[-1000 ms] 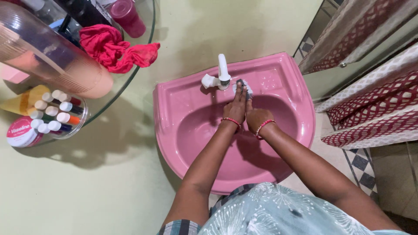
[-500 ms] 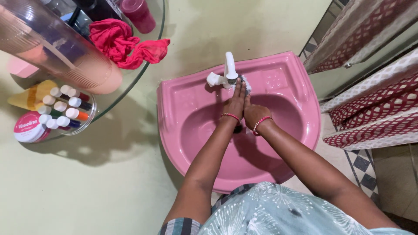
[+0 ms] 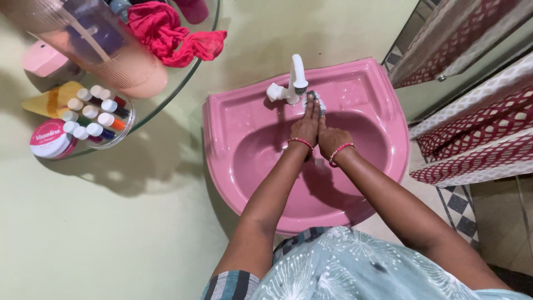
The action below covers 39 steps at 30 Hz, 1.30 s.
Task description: The person scrubs a pink bathroom sink with a small brush, focusing on the basin, rim, and faucet area. The person repeatedly rinses the brush under running water and continues scrubbing different sections of the sink throughout the clip.
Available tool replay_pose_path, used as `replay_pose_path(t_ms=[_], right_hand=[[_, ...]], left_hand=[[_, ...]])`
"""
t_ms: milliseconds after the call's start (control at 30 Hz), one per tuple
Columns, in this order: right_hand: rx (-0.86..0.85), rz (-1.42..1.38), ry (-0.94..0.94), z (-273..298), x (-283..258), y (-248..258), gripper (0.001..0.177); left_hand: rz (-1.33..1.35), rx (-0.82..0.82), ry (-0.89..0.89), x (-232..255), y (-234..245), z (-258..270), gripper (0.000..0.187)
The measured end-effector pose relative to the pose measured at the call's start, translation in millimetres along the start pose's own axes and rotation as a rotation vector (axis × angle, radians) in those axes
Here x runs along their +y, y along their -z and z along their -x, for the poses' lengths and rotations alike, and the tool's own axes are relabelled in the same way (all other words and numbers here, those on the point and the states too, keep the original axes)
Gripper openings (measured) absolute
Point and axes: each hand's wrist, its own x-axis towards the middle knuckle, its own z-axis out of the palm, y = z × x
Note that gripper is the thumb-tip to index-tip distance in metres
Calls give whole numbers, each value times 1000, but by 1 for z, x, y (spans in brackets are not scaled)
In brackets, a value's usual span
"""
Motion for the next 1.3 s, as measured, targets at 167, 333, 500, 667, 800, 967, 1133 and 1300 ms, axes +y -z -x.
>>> replay_pose_path(t_ms=[167, 333, 500, 667, 800, 967, 1133, 1300], right_hand=[[41, -18, 64, 20, -18, -19, 74], [-11, 2, 163, 14, -54, -18, 76], [26, -48, 151, 11, -63, -16, 75], [-44, -10, 54, 17, -39, 0, 75], [39, -73, 56, 20, -48, -7, 80], [-5, -47, 132, 12, -79, -15, 79], [9, -18, 156, 10, -71, -19, 78], [36, -26, 69, 15, -30, -15, 72]], left_hand=[[15, 16, 30, -11, 0, 41, 78], [-7, 25, 116, -50, 26, 79, 88], [32, 106, 101, -53, 20, 75, 80], [40, 43, 74, -26, 6, 40, 77], [39, 33, 43, -33, 10, 47, 75], [33, 25, 185, -60, 35, 87, 76], [31, 90, 164, -55, 23, 81, 80], [51, 27, 119, -24, 3, 47, 77]])
